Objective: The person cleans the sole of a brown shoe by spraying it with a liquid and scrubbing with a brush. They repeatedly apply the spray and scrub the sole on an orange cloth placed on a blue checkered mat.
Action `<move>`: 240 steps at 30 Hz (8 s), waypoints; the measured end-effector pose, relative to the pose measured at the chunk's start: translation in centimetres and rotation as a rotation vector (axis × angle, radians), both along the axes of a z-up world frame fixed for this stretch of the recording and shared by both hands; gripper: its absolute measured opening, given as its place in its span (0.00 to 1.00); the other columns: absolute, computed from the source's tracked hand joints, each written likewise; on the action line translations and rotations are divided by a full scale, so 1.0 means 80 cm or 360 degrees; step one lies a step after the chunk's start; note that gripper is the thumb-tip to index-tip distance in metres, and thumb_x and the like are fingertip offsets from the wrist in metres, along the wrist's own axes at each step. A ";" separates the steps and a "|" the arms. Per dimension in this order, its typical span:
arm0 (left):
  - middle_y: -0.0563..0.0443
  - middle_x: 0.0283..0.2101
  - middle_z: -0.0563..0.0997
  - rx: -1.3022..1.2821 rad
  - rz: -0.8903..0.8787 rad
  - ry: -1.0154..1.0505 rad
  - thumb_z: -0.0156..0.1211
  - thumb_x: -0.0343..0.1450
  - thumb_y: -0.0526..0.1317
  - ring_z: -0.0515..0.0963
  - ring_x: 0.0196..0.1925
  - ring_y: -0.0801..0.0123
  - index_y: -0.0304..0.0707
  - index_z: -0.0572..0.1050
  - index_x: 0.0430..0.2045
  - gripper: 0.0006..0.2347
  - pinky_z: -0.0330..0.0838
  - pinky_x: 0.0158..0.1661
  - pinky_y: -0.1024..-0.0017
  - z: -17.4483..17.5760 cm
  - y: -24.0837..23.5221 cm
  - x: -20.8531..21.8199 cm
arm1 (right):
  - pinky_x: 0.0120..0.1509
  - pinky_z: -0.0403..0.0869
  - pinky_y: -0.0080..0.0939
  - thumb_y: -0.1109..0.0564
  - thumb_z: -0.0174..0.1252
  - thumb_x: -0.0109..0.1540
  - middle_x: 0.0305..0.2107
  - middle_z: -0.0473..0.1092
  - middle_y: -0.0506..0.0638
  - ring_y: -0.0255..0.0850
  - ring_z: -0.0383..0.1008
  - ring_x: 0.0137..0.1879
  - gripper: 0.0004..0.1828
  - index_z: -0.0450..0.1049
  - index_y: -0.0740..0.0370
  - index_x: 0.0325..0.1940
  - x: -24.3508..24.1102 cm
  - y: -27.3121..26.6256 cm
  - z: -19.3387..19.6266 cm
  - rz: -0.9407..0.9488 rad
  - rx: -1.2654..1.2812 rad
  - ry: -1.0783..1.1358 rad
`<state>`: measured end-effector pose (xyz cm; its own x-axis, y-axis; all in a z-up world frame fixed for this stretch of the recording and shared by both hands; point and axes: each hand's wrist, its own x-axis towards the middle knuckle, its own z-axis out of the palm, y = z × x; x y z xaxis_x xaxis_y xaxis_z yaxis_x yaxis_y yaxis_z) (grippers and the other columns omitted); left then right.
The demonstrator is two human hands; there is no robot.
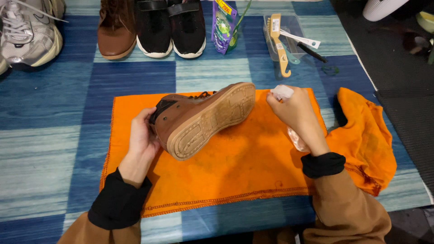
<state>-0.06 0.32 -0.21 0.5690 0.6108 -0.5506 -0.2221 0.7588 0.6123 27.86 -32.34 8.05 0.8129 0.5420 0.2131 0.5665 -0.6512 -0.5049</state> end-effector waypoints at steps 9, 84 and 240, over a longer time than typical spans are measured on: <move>0.40 0.38 0.88 0.0022 -0.0022 0.0005 0.70 0.69 0.42 0.90 0.37 0.52 0.34 0.85 0.40 0.11 0.90 0.41 0.60 0.009 -0.004 -0.003 | 0.45 0.77 0.55 0.42 0.67 0.61 0.26 0.77 0.69 0.69 0.81 0.42 0.19 0.81 0.59 0.26 -0.008 0.003 0.024 -0.0154 -0.0362 0.0256; 0.45 0.36 0.85 0.0056 -0.0045 0.0047 0.73 0.67 0.44 0.88 0.36 0.58 0.37 0.84 0.36 0.11 0.88 0.36 0.66 -0.010 0.004 0.003 | 0.38 0.76 0.45 0.45 0.65 0.60 0.22 0.78 0.53 0.53 0.79 0.30 0.08 0.79 0.46 0.30 -0.239 0.080 0.127 0.0662 -0.0293 0.0696; 0.44 0.35 0.83 -0.0021 0.0020 0.0022 0.75 0.65 0.43 0.88 0.32 0.57 0.33 0.80 0.38 0.14 0.85 0.27 0.70 0.008 -0.015 0.008 | 0.18 0.67 0.28 0.59 0.59 0.72 0.22 0.66 0.48 0.29 0.61 0.19 0.03 0.76 0.59 0.47 -0.126 0.027 -0.061 0.0398 0.0855 0.1244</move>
